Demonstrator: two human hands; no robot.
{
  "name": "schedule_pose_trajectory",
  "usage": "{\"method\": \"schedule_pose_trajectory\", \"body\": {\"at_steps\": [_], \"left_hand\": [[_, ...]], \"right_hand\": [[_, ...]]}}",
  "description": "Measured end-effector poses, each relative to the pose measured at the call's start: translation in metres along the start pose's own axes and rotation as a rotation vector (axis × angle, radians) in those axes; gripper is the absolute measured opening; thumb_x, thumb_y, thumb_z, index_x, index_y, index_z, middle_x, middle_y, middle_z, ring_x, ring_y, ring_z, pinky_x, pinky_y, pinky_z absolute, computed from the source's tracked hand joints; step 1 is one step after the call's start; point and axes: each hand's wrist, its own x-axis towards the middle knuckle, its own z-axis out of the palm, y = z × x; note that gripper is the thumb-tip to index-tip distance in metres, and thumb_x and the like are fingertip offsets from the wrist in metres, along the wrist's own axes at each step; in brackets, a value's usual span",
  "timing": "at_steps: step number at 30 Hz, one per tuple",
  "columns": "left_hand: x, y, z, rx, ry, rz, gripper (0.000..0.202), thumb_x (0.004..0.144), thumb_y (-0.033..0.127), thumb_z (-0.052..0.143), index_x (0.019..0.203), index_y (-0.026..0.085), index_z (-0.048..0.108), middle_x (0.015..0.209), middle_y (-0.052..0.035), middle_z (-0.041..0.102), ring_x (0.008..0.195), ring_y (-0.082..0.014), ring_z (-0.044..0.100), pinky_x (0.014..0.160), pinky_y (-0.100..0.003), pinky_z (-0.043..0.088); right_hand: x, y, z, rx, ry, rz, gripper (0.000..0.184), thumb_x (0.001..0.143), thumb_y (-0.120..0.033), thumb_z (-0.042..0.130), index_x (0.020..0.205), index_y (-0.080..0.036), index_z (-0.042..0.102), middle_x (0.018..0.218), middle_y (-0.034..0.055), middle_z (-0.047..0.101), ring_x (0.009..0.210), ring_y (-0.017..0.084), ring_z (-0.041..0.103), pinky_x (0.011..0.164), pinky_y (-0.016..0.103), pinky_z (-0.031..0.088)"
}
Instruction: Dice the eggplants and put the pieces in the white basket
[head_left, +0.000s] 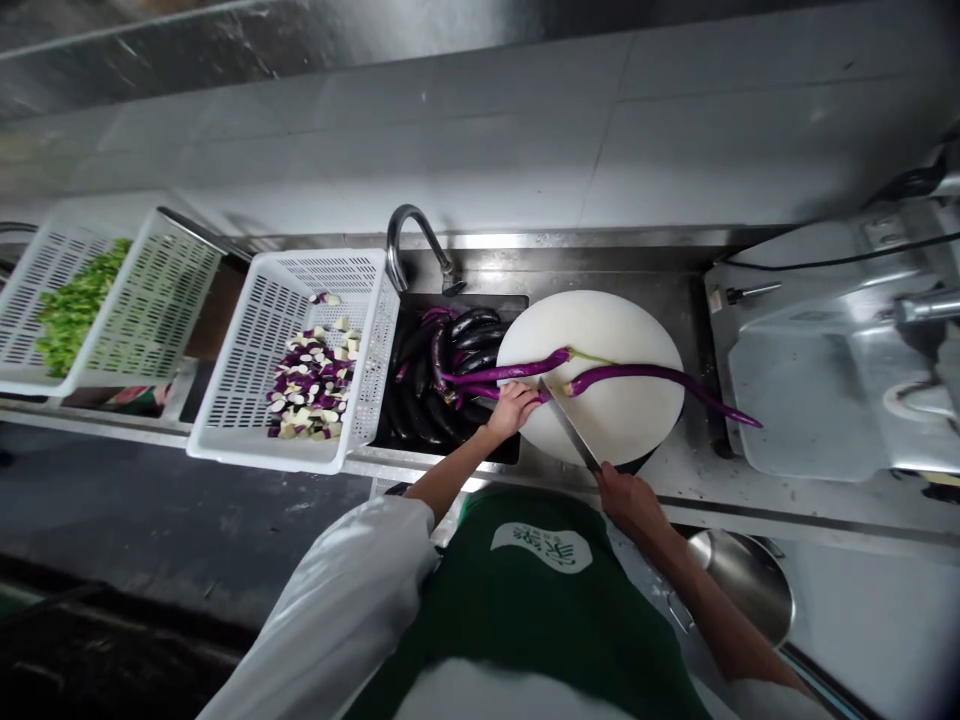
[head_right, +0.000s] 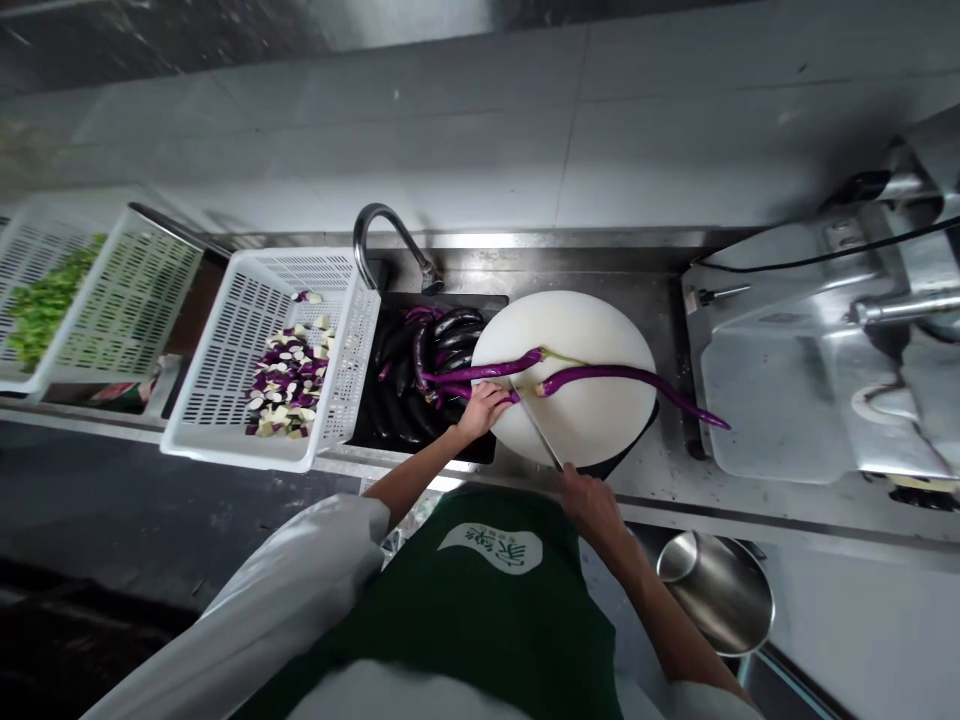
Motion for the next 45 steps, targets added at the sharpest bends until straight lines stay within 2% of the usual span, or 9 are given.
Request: {"method": "schedule_pose_trajectory", "body": {"at_steps": [5, 8, 10, 14, 19, 24, 29, 40, 45], "left_hand": [[-0.004, -0.006, -0.006, -0.006, -0.052, 0.091, 0.029, 0.104, 0.034, 0.055, 0.127, 0.022, 0.068, 0.124, -0.0115, 0.062, 0.119, -0.0253, 0.054, 0.105, -0.042, 0.042], [-0.008, -0.012, -0.013, 0.0, -0.049, 0.129, 0.033, 0.104, 0.03, 0.052, 0.133, 0.021, 0.064, 0.127, -0.013, 0.059, 0.123, -0.0259, 0.053, 0.108, -0.043, 0.042], [-0.006, -0.012, -0.019, -0.001, 0.016, 0.108, 0.037, 0.105, 0.029, 0.048, 0.139, 0.021, 0.06, 0.129, -0.0141, 0.057, 0.125, -0.0263, 0.052, 0.111, -0.044, 0.042], [0.019, 0.001, -0.027, 0.041, 0.144, -0.001, 0.048, 0.105, 0.026, 0.042, 0.153, 0.022, 0.049, 0.14, -0.0161, 0.051, 0.129, -0.0291, 0.047, 0.113, -0.046, 0.04], [0.054, 0.012, -0.028, 0.212, 0.065, -0.106, 0.041, 0.104, 0.028, 0.043, 0.14, 0.03, 0.063, 0.128, -0.015, 0.057, 0.124, -0.0351, 0.045, 0.109, -0.054, 0.038], [0.046, 0.001, -0.033, 0.276, -0.012, -0.008, 0.045, 0.103, 0.018, 0.041, 0.138, 0.031, 0.065, 0.119, -0.0136, 0.06, 0.115, -0.0314, 0.049, 0.106, -0.049, 0.038], [0.027, -0.007, -0.038, 0.357, -0.042, 0.027, 0.047, 0.1, 0.012, 0.045, 0.138, 0.032, 0.065, 0.123, -0.0111, 0.061, 0.117, -0.0293, 0.05, 0.102, -0.045, 0.04], [0.032, -0.011, -0.038, 0.3, -0.062, 0.097, 0.051, 0.096, 0.004, 0.046, 0.137, 0.028, 0.064, 0.13, -0.0057, 0.067, 0.12, -0.0243, 0.055, 0.107, -0.043, 0.037], [0.035, -0.014, -0.041, 0.292, -0.093, 0.133, 0.05, 0.096, 0.004, 0.046, 0.136, 0.029, 0.064, 0.128, -0.004, 0.069, 0.121, -0.0243, 0.055, 0.11, -0.046, 0.035]], "right_hand": [[0.03, -0.014, -0.007, 0.019, -0.03, 0.006, 0.019, 0.105, -0.025, 0.045, 0.11, -0.014, 0.06, 0.091, 0.0126, 0.072, 0.086, 0.02, 0.071, 0.072, 0.027, 0.041], [0.031, -0.001, -0.001, 0.053, -0.006, 0.026, 0.023, 0.107, -0.028, 0.042, 0.107, -0.014, 0.061, 0.091, 0.0118, 0.072, 0.085, 0.02, 0.07, 0.07, 0.027, 0.038], [0.023, 0.013, 0.006, 0.073, 0.036, 0.059, 0.025, 0.108, -0.029, 0.041, 0.105, -0.015, 0.062, 0.088, 0.0107, 0.072, 0.083, 0.02, 0.069, 0.069, 0.028, 0.036], [0.006, 0.029, 0.017, 0.095, 0.14, 0.17, 0.024, 0.107, -0.027, 0.042, 0.102, -0.016, 0.064, 0.082, 0.0096, 0.072, 0.077, 0.021, 0.068, 0.066, 0.029, 0.031], [-0.002, 0.02, 0.015, 0.082, 0.171, 0.234, 0.024, 0.107, -0.027, 0.043, 0.097, -0.017, 0.063, 0.08, 0.0101, 0.072, 0.073, 0.021, 0.067, 0.063, 0.031, 0.027], [-0.001, 0.003, 0.005, 0.044, 0.186, 0.223, 0.027, 0.109, -0.03, 0.037, 0.102, -0.017, 0.06, 0.079, 0.0091, 0.072, 0.071, 0.02, 0.067, 0.061, 0.031, 0.025], [0.012, -0.008, -0.012, -0.004, 0.142, 0.195, 0.032, 0.11, -0.032, 0.032, 0.107, -0.016, 0.059, 0.086, 0.0103, 0.073, 0.078, 0.022, 0.071, 0.064, 0.03, 0.032], [0.046, -0.012, -0.049, -0.134, 0.039, 0.169, 0.04, 0.108, -0.032, 0.028, 0.116, -0.012, 0.061, 0.1, 0.0189, 0.074, 0.095, 0.028, 0.072, 0.079, 0.033, 0.045], [0.083, -0.031, -0.063, -0.105, 0.082, 0.151, 0.037, 0.107, -0.027, 0.032, 0.119, -0.011, 0.064, 0.107, 0.0203, 0.074, 0.101, 0.028, 0.072, 0.082, 0.033, 0.045]]}}
